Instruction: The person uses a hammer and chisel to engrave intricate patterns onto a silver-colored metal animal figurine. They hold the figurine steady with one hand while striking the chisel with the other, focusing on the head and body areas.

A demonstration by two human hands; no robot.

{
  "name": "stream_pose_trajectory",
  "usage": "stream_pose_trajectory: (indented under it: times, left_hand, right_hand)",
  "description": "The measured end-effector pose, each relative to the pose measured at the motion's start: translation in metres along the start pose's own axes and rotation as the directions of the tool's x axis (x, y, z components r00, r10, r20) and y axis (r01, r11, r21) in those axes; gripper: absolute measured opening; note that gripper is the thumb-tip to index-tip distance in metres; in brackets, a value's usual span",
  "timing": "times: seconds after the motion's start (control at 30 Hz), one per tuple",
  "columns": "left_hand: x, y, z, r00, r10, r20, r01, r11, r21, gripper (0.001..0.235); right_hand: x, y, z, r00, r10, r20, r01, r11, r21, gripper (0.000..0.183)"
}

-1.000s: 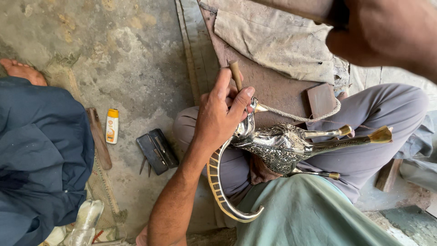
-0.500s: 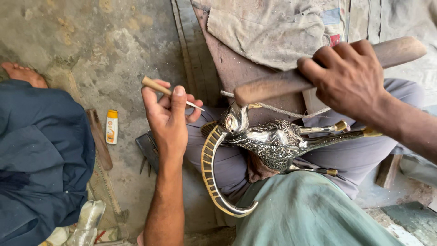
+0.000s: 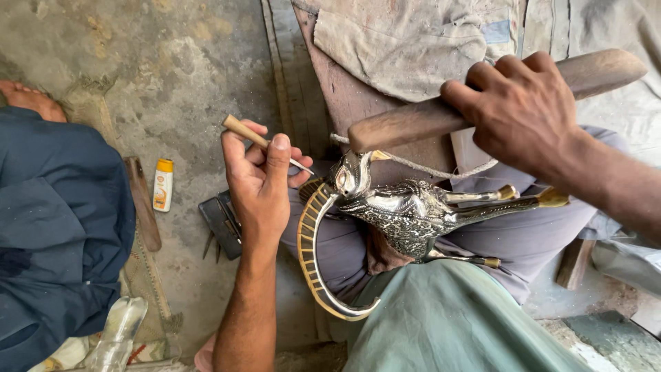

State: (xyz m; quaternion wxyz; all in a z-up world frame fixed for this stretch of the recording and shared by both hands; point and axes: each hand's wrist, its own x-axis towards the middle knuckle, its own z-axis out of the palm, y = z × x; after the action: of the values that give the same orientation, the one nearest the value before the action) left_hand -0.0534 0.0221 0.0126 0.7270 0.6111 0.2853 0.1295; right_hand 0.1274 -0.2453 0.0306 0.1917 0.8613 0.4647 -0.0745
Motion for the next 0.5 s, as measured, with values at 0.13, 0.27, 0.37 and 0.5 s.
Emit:
stream_pose_trajectory:
  times: [0.13, 0.27, 0.37, 0.5]
  left_hand:
    - [-0.001, 0.000, -0.001, 1.000, 0.017, 0.008, -0.018, 0.999, 0.050, 0.030]
    - [-0.006, -0.004, -0.004, 1.000, 0.005, -0.007, -0.005, 1.000, 0.022, 0.030]
    - [-0.004, -0.004, -0.005, 1.000, 0.025, 0.004, -0.025, 0.998, 0.054, 0.030]
    - [-0.005, -0.006, -0.006, 1.000, 0.011, 0.019, -0.012, 0.998, 0.054, 0.030]
  right_hand:
    - [0.003, -0.016, -0.011, 0.959, -0.219, -0.178, 0.231, 0.972, 0.048, 0.028]
    - [0.004, -0.016, 0.002, 0.992, -0.095, -0.087, 0.100, 0.993, 0.057, 0.017]
    - [-0.002, -0.013, 0.018, 0.964, -0.183, -0.193, 0.187, 0.982, 0.005, 0.018]
    - [-0.008, -0.012, 0.043, 0.960, -0.231, -0.158, 0.222, 0.972, -0.075, 0.018]
